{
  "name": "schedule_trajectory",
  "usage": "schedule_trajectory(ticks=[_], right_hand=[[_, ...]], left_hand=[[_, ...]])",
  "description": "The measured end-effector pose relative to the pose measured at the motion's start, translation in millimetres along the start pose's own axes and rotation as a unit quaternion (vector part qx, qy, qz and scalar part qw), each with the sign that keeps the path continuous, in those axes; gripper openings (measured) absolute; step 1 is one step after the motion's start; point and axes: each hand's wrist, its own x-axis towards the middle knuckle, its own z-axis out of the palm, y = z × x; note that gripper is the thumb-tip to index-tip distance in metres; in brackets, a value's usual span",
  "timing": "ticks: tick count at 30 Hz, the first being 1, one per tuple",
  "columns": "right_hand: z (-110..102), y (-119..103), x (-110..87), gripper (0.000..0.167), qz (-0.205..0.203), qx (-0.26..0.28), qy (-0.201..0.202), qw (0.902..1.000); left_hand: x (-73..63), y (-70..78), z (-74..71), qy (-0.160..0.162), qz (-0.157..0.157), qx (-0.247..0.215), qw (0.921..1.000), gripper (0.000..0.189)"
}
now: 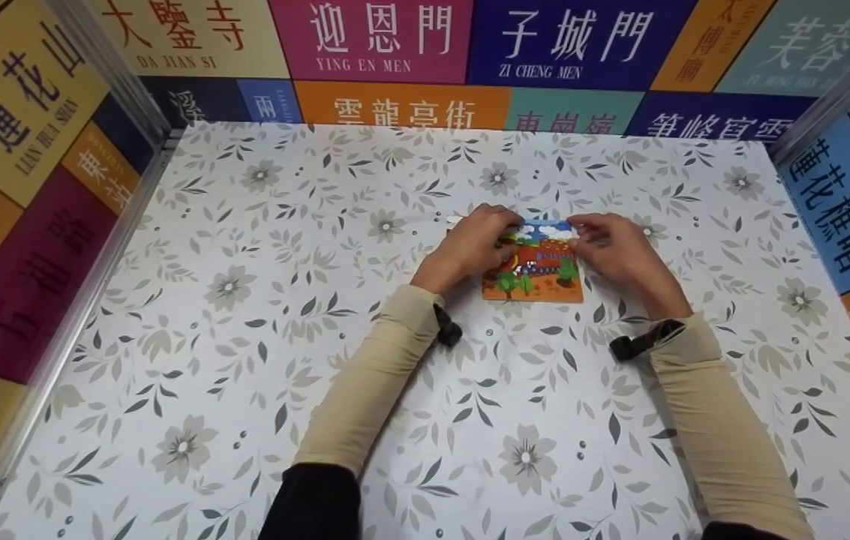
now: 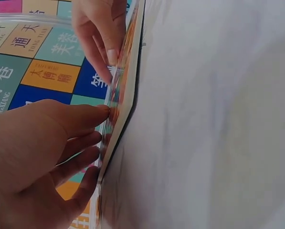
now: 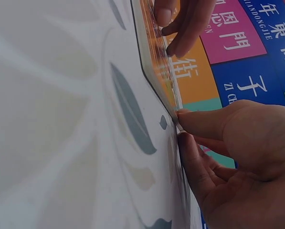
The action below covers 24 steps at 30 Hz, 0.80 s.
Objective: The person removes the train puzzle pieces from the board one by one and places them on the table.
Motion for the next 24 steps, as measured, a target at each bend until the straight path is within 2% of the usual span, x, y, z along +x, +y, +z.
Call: schedule_trajectory(ticks=[10,16,24], right_hand=[[0.0,0.8,0.0,0.047,-0.016,-0.009,0.008,0.9998],[-1.4,0.8,-1.8,0.046,-0.022,-0.015,0.009,0.9996],[-1.7,0.8,-0.8,0.047,-0.011,-0.008,0.003,0.9999]], left_hand=[[4.1,9.2,-5.7,-0.021,0.006,0.031,0.9993,0.044],[5.9,14.8,-6.1,-0.022,0.003,0.074,0.9970,0.039],[8.4,14.0,-3.9,-0.030,-0.016,0.092,0.9952,0.053]])
